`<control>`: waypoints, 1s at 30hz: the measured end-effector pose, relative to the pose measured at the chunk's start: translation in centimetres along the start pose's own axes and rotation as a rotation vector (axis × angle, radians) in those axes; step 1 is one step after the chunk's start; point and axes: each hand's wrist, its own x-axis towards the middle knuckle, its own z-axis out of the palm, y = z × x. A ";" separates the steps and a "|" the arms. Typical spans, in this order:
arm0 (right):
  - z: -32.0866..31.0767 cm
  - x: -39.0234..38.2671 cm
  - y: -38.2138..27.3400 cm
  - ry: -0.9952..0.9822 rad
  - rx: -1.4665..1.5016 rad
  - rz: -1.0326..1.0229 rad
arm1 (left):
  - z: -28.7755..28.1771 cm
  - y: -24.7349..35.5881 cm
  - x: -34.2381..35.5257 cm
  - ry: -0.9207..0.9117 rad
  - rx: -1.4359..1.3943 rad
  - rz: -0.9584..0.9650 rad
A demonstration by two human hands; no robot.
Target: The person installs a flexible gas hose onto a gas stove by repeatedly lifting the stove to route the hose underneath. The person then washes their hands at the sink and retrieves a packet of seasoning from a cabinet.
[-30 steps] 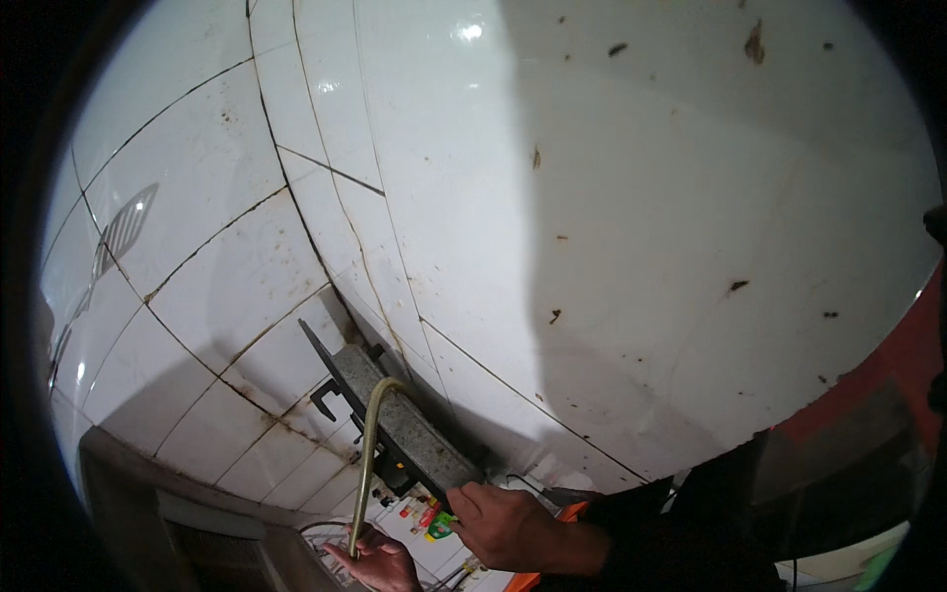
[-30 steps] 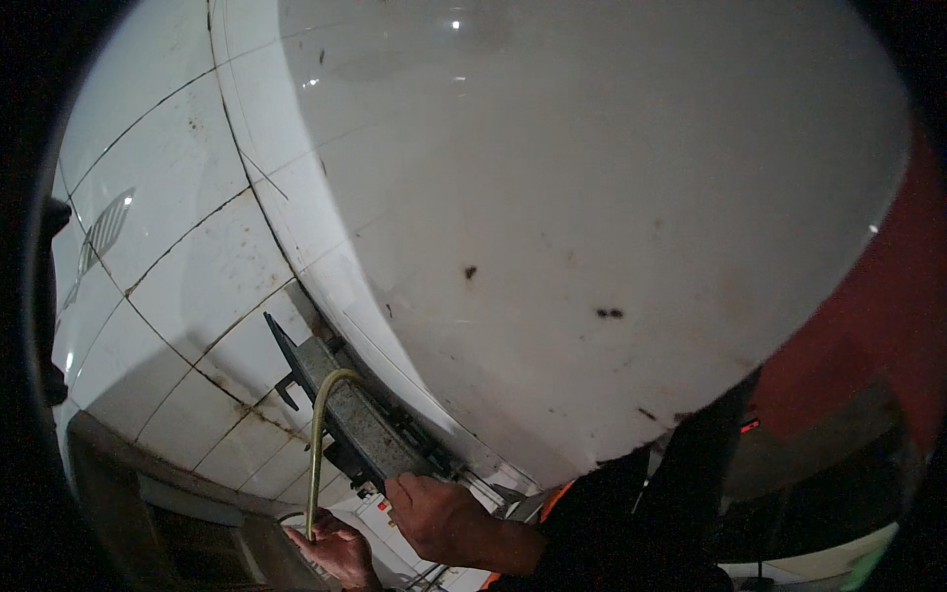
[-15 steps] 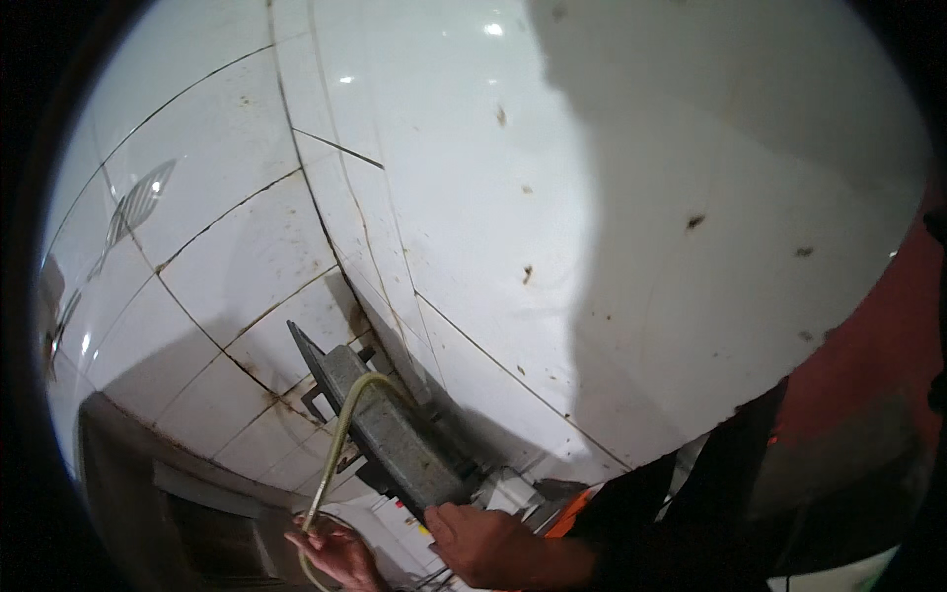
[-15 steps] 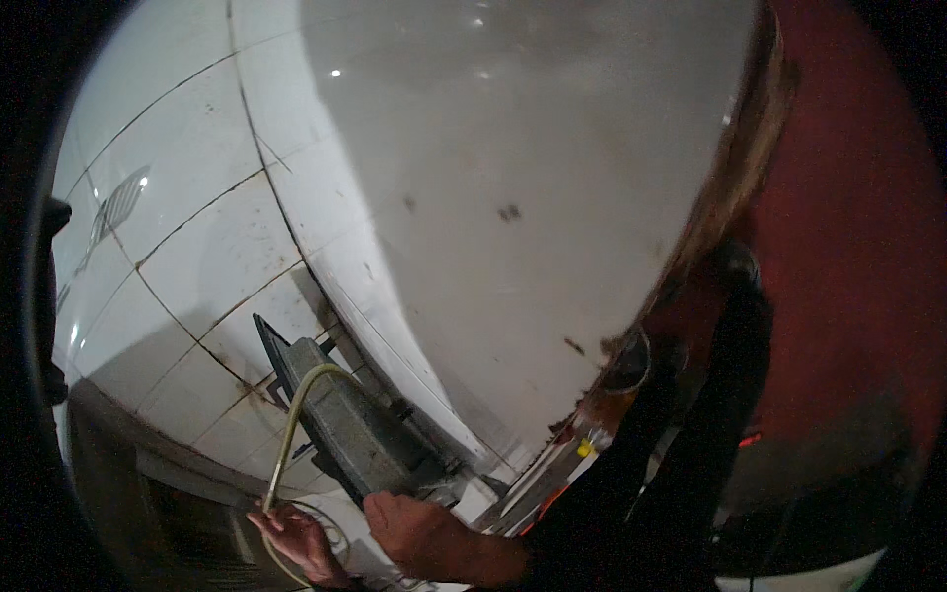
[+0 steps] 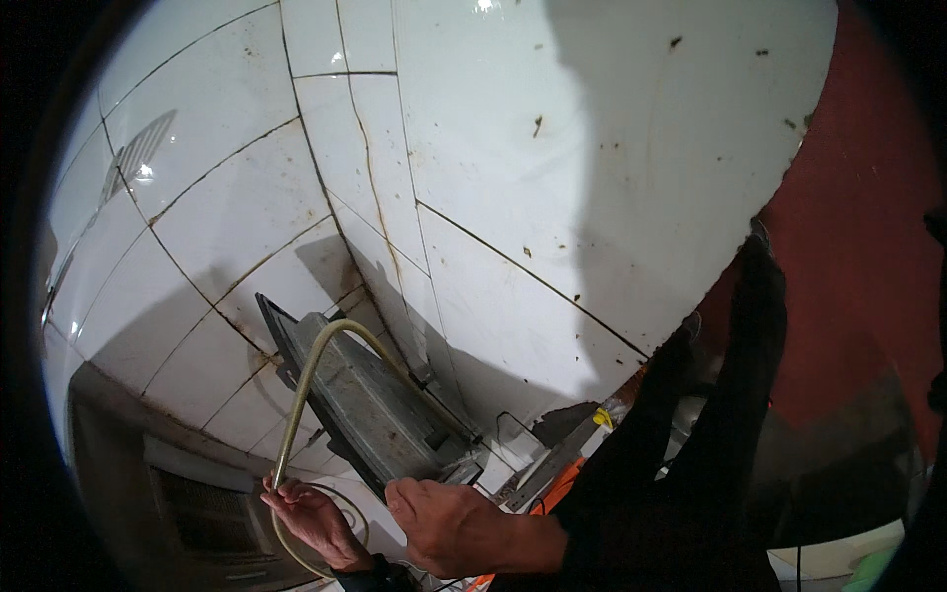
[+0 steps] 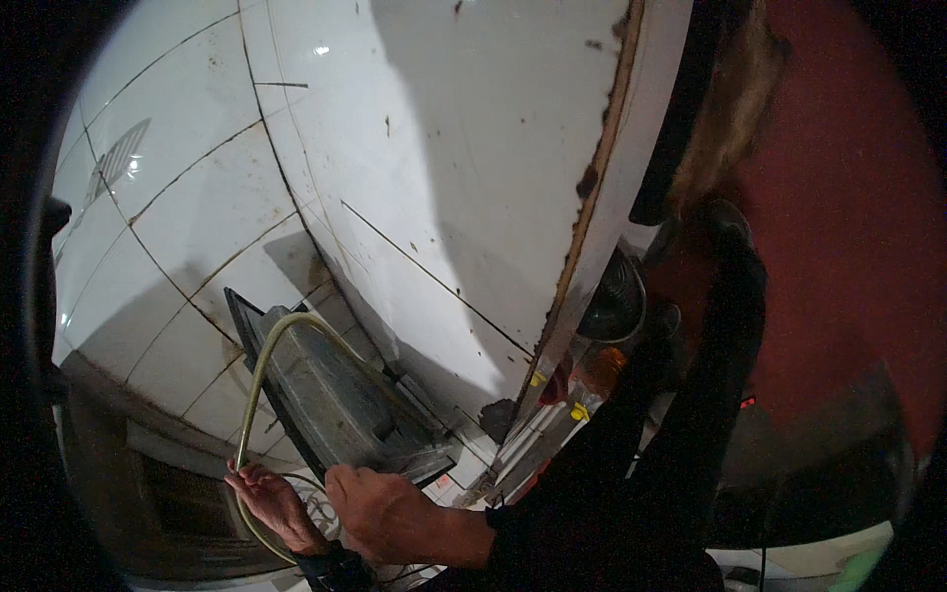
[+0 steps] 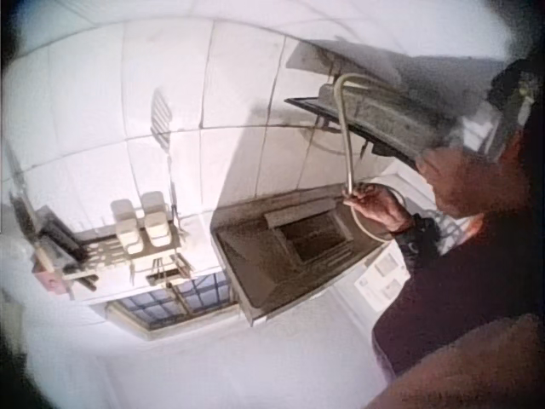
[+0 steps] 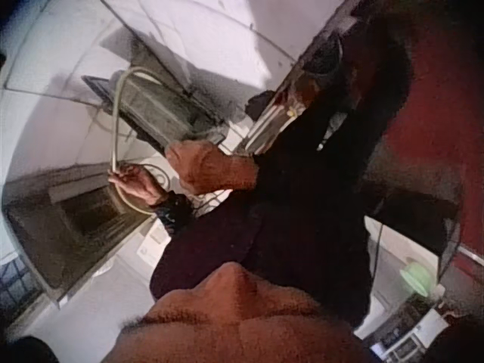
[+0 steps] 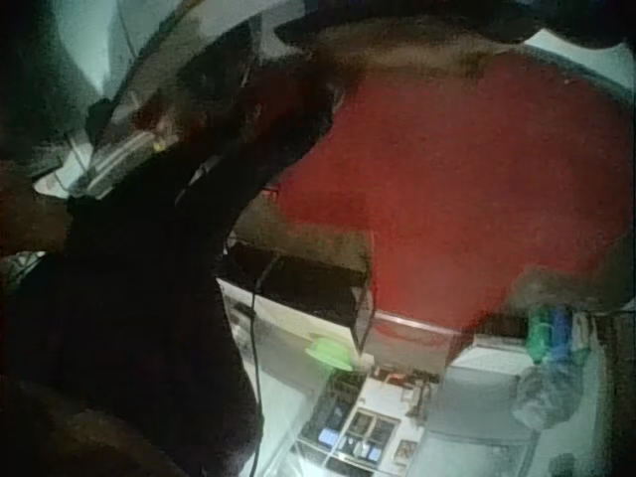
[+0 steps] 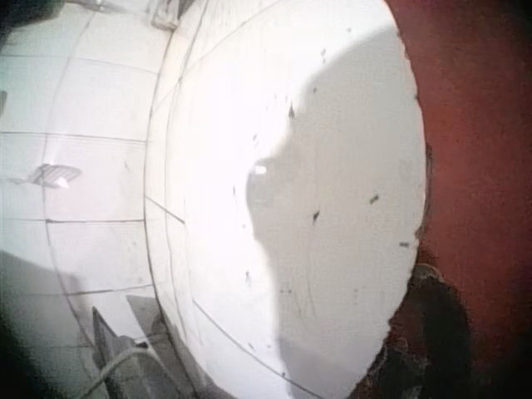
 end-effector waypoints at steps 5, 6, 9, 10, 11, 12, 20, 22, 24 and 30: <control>-0.9 0.2 -0.3 0.089 0.009 -0.046 | -1.0 0.3 0.4 -0.049 -0.024 -0.018; -1.1 0.2 -0.2 0.049 0.006 -0.070 | -1.1 0.4 0.4 -0.103 -0.095 -0.049; -0.3 0.3 -0.5 0.065 0.018 -0.001 | -1.6 0.3 0.3 -0.128 -0.139 -0.032; 0.0 0.5 -0.7 0.095 0.025 0.047 | -1.7 0.3 0.2 -0.071 -0.140 0.000; 0.4 0.7 -0.8 0.132 0.040 0.026 | -1.9 0.1 0.2 -0.086 -0.136 0.006; 0.5 0.8 -0.8 0.169 0.062 0.004 | -1.9 0.2 0.1 -0.114 -0.134 0.007; -0.3 0.3 0.1 0.108 0.000 -0.058 | 0.0 -0.3 0.6 0.041 0.140 0.116; -0.3 0.2 0.0 0.225 -0.063 -0.053 | 0.9 -0.9 0.8 0.104 0.276 0.171; -0.3 0.2 -0.3 0.265 -0.124 -0.025 | 1.7 -1.7 1.0 0.209 0.406 0.209; -1.4 -0.4 0.3 0.211 -0.114 -0.036 | 3.7 -2.6 3.1 0.120 0.454 0.258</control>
